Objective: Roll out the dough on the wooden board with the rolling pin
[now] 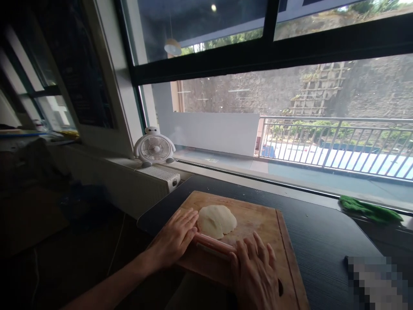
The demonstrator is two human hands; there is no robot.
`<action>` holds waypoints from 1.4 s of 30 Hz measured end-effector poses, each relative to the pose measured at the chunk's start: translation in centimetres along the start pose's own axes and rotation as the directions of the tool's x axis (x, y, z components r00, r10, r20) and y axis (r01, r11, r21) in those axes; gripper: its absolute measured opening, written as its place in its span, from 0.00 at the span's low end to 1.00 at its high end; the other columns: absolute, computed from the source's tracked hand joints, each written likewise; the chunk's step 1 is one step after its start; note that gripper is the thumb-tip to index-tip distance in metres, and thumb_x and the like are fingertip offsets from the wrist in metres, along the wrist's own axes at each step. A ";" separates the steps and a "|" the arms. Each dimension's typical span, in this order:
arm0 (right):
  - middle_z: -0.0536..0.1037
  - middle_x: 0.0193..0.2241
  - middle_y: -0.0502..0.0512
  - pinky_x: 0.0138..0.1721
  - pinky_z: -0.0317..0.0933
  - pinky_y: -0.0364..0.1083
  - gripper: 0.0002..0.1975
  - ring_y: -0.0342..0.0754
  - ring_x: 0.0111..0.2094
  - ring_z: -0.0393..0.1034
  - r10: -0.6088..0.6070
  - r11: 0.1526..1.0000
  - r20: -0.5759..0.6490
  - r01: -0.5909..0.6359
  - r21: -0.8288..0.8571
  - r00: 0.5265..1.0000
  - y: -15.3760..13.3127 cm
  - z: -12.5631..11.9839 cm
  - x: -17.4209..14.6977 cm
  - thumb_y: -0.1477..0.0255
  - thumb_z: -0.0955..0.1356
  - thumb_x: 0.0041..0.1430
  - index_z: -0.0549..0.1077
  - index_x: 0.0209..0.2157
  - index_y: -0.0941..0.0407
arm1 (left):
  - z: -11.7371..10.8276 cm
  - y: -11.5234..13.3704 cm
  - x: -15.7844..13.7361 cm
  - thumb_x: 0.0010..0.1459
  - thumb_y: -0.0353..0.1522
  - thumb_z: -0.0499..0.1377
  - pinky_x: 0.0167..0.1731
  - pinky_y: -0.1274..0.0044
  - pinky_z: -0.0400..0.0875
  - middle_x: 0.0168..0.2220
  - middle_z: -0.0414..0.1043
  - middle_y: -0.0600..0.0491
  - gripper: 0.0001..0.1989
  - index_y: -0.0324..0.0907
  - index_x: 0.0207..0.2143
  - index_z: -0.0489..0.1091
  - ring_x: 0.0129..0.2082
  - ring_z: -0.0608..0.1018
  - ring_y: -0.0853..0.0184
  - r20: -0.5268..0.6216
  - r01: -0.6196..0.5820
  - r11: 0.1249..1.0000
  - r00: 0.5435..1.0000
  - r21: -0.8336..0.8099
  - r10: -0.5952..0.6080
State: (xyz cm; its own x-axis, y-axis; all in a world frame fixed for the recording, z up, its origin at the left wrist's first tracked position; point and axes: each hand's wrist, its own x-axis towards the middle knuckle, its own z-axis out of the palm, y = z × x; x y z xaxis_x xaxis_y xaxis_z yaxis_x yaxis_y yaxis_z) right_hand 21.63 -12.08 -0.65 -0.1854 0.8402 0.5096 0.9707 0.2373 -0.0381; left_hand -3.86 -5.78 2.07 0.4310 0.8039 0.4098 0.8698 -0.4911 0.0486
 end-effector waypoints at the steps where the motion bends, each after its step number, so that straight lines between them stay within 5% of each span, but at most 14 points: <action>1: 0.71 0.49 0.51 0.56 0.46 0.59 0.17 0.58 0.59 0.52 0.004 1.000 0.002 -0.004 0.001 1.000 0.0 -0.1 0.3 0.63 0.56 0.62 0.69 0.46 0.48 | 0.3 0.0 0.6 0.65 0.38 0.42 0.60 0.64 0.46 0.60 0.59 0.49 0.22 0.41 0.57 0.60 0.61 0.57 0.62 -0.017 0.009 1.000 1.000 0.019 -0.008; 10: 0.72 0.44 0.59 0.48 0.51 0.59 0.14 0.59 0.53 0.57 -0.023 0.996 0.226 0.042 -0.078 0.974 4.2 -0.5 10.4 0.67 0.60 0.60 0.70 0.45 0.52 | 2.4 -0.7 11.7 0.63 0.35 0.46 0.48 0.65 0.62 0.40 0.75 0.48 0.14 0.42 0.40 0.71 0.48 0.72 0.59 0.068 0.079 0.993 0.994 0.089 -0.085; 14: 0.72 0.43 0.58 0.47 0.53 0.56 0.16 0.56 0.52 0.58 -0.016 0.998 0.233 0.031 -0.062 0.972 4.7 -0.2 11.1 0.65 0.56 0.63 0.70 0.45 0.52 | 2.0 -0.2 9.7 0.63 0.33 0.46 0.50 0.66 0.61 0.46 0.73 0.47 0.15 0.42 0.44 0.70 0.49 0.71 0.60 0.058 0.053 0.996 0.997 0.074 -0.057; 18: 0.71 0.47 0.53 0.53 0.49 0.55 0.21 0.54 0.57 0.54 0.010 1.000 0.201 -0.009 -0.005 0.980 4.0 0.2 6.8 0.63 0.51 0.66 0.71 0.43 0.49 | 1.4 1.8 4.4 0.64 0.37 0.43 0.58 0.61 0.50 0.54 0.67 0.48 0.20 0.42 0.52 0.66 0.58 0.62 0.58 -0.075 0.015 0.998 0.997 0.062 -0.010; 22: 0.67 0.54 0.52 0.56 0.44 0.57 0.22 0.56 0.60 0.48 0.026 0.999 0.179 -0.033 0.038 0.983 3.7 0.4 3.5 0.59 0.53 0.64 0.66 0.52 0.50 | 1.0 3.2 0.7 0.63 0.39 0.44 0.59 0.61 0.48 0.59 0.60 0.46 0.24 0.40 0.58 0.59 0.60 0.58 0.57 -0.097 -0.023 0.999 0.995 0.030 0.026; 26: 0.67 0.53 0.55 0.56 0.42 0.58 0.20 0.55 0.60 0.47 0.038 0.999 0.160 -0.040 0.010 0.986 3.6 0.1 6.0 0.62 0.53 0.65 0.68 0.49 0.50 | 1.3 2.3 2.5 0.63 0.40 0.45 0.59 0.61 0.47 0.58 0.61 0.47 0.23 0.42 0.57 0.61 0.60 0.60 0.57 -0.113 -0.035 0.999 0.993 0.035 0.039; 34: 0.72 0.43 0.62 0.46 0.54 0.56 0.25 0.55 0.50 0.61 0.140 0.989 0.200 -0.146 0.018 0.970 4.4 1.9 15.9 0.61 0.49 0.66 0.71 0.42 0.56 | 2.1 -2.0 13.2 0.65 0.39 0.43 0.51 0.62 0.59 0.39 0.75 0.47 0.20 0.42 0.34 0.72 0.52 0.69 0.58 -0.108 0.193 0.979 0.977 0.067 -0.185; 37: 0.72 0.43 0.59 0.45 0.56 0.53 0.23 0.52 0.49 0.62 0.119 0.991 0.209 -0.129 0.038 0.971 4.4 2.2 14.7 0.60 0.50 0.65 0.71 0.43 0.53 | 2.0 -1.7 12.4 0.65 0.38 0.43 0.49 0.64 0.61 0.39 0.75 0.48 0.19 0.42 0.36 0.72 0.51 0.70 0.58 -0.097 0.140 0.989 0.986 0.056 -0.134; 42: 0.69 0.49 0.53 0.54 0.47 0.54 0.20 0.51 0.57 0.52 0.054 0.995 0.179 -0.067 0.071 0.982 3.0 0.9 8.3 0.61 0.51 0.66 0.69 0.45 0.47 | 1.5 0.5 5.3 0.64 0.38 0.44 0.55 0.60 0.54 0.50 0.71 0.50 0.18 0.45 0.47 0.69 0.55 0.65 0.57 -0.114 0.032 0.997 0.993 0.068 -0.024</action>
State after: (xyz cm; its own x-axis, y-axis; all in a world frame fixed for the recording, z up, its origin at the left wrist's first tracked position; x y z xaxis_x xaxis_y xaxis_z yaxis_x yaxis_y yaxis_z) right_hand 22.88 -3.93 2.73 -0.1573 0.9256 0.3443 0.9678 0.2139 -0.1329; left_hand -0.78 -1.23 2.92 0.3799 0.7720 0.5096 0.8973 -0.4414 -0.0002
